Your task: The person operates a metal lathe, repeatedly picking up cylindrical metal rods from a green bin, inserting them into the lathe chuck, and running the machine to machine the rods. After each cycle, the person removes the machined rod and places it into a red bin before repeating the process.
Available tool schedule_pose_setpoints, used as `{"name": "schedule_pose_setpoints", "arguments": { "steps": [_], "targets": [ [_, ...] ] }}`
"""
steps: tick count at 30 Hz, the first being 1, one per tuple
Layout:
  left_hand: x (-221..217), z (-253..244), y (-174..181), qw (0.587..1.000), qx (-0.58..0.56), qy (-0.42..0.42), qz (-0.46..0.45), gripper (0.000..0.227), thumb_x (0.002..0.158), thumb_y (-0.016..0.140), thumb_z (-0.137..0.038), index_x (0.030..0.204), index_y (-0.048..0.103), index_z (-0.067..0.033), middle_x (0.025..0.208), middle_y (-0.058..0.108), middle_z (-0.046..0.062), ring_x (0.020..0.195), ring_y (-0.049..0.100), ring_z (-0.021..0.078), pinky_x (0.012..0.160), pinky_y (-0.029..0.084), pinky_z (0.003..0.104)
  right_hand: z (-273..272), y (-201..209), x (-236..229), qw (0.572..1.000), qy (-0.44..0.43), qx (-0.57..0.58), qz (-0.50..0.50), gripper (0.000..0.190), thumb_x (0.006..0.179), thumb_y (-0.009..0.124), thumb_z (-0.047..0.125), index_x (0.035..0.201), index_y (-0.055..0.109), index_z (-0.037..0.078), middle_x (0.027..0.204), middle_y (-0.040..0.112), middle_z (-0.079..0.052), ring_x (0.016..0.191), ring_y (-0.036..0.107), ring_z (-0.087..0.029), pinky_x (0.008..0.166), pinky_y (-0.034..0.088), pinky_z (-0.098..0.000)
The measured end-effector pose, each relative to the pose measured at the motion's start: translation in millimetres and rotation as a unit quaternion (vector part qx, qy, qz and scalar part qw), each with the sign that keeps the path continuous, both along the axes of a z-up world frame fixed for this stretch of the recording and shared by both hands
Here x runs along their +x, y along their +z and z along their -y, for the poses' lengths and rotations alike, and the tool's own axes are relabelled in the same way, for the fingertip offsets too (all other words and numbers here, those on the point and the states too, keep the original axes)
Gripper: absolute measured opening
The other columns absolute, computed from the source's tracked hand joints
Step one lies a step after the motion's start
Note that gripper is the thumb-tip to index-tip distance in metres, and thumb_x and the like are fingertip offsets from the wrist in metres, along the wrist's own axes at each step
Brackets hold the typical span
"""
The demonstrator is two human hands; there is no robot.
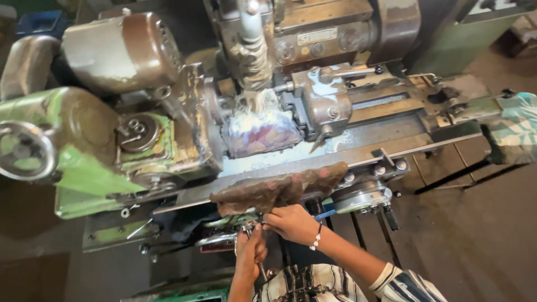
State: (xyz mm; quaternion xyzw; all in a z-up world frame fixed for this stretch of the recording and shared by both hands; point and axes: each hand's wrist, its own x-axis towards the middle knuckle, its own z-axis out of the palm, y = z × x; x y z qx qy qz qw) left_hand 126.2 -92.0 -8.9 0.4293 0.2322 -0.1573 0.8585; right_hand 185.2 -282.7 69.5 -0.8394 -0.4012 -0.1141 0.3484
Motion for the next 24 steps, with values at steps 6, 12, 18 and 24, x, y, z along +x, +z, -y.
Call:
{"name": "schedule_pose_setpoints", "arguments": {
  "steps": [6,12,18,24],
  "targets": [
    [31,11,8,0.991,-0.059,-0.118,0.035,0.022,0.102,0.063,-0.027,0.105,0.053,-0.0078,0.063,0.034,-0.007,0.041,0.023,0.0025,0.034,0.015,0.023,34,6,36,0.992,0.052,-0.065,0.094,0.022,0.085,0.075,0.022,0.1,0.062,0.012,0.075,0.055,-0.004,0.068,0.064,-0.025,0.057,0.049,-0.0399],
    [55,33,16,0.986,-0.069,-0.153,0.012,0.019,0.101,0.061,-0.026,0.105,0.049,-0.0126,0.064,0.035,-0.006,0.041,0.023,0.0031,0.034,0.015,0.022,72,7,51,0.992,0.052,-0.053,0.104,0.027,0.088,0.076,0.025,0.106,0.064,0.01,0.074,0.053,-0.004,0.065,0.063,-0.024,0.055,0.048,-0.0389],
    [78,47,17,0.985,-0.089,-0.145,0.018,0.018,0.1,0.062,-0.024,0.105,0.048,-0.0129,0.063,0.036,-0.006,0.04,0.024,0.0031,0.033,0.015,0.022,71,6,56,0.995,-0.008,-0.039,0.097,0.027,0.088,0.075,0.026,0.106,0.063,0.009,0.077,0.055,-0.005,0.066,0.063,-0.024,0.057,0.049,-0.0383],
    [100,37,27,0.968,-0.067,-0.241,-0.001,0.017,0.098,0.063,-0.021,0.106,0.05,-0.0139,0.063,0.036,-0.007,0.04,0.024,0.0025,0.033,0.015,0.021,95,21,75,0.98,0.045,-0.09,0.173,0.024,0.087,0.07,0.024,0.106,0.062,0.011,0.082,0.058,-0.004,0.071,0.065,-0.023,0.062,0.051,-0.0364]
  ]
}}
